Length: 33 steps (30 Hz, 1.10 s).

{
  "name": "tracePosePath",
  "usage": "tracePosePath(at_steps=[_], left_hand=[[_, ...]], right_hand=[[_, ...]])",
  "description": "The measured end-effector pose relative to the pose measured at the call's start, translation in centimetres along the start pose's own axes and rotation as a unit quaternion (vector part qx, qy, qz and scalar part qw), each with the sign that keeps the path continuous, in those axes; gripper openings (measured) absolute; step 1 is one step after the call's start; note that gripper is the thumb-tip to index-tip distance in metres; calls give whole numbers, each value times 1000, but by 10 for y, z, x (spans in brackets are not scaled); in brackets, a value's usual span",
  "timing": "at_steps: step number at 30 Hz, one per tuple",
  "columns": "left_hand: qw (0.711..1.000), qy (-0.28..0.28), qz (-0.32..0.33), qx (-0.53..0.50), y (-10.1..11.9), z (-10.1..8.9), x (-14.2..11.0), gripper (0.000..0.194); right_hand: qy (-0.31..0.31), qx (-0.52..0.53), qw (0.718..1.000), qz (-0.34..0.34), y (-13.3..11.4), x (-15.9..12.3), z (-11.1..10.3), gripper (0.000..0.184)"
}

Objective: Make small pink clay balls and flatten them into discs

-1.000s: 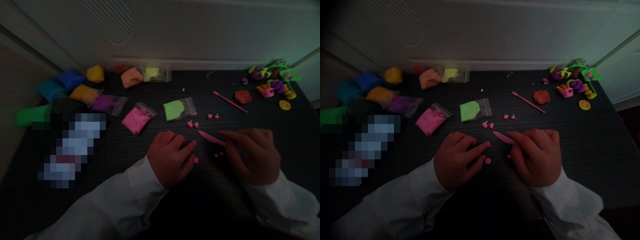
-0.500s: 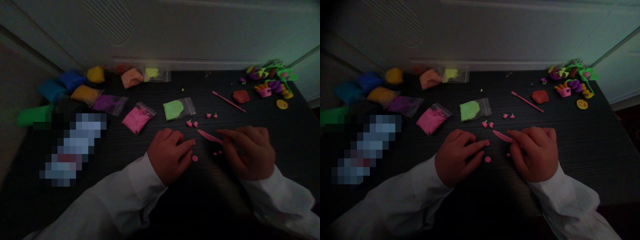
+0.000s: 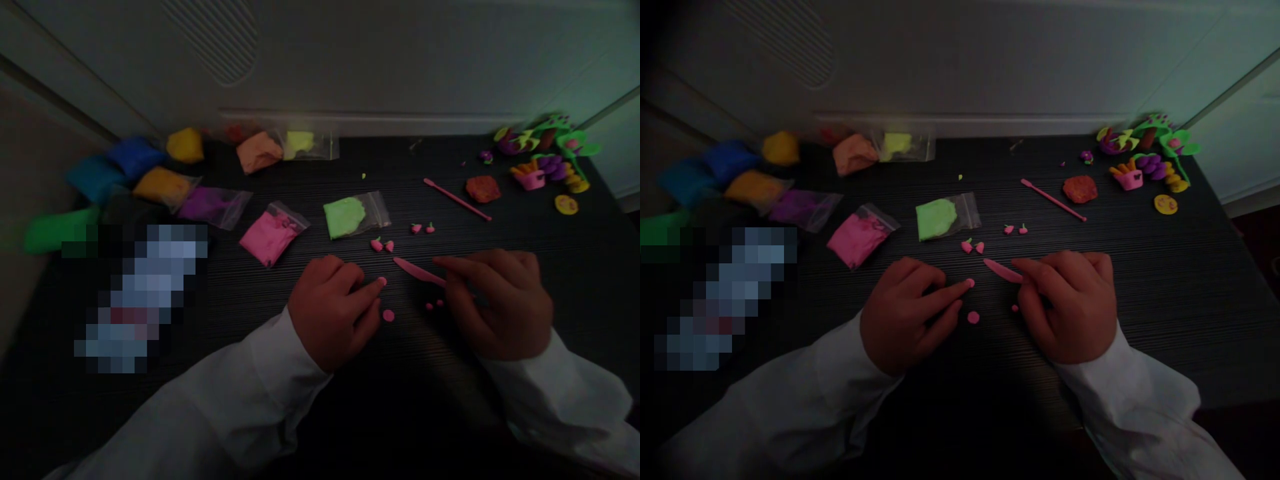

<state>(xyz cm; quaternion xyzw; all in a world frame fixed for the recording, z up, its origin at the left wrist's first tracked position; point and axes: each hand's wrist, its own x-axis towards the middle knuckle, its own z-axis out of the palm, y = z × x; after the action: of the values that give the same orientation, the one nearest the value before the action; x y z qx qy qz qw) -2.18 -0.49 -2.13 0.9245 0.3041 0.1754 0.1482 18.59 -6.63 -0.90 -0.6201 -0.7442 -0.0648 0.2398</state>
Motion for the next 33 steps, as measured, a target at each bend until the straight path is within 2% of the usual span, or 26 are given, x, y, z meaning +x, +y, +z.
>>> tracePosePath(at_steps=[8,15,28,33], left_hand=[[1000,0,18,25,2,-2,0,29],[1000,-6,6,18,3,-3,0,30],[996,-42,36,76,3,-5,-1,33],[997,-46,31,63,3,-5,-2,36]], right_hand=[[-7,-6,1000,-1,0,1,1,22],[-11,-3,1000,-5,1,1,1,21],[-11,-8,1000,-8,1,2,1,21],[-18,-8,1000,-5,3,2,2,21]])
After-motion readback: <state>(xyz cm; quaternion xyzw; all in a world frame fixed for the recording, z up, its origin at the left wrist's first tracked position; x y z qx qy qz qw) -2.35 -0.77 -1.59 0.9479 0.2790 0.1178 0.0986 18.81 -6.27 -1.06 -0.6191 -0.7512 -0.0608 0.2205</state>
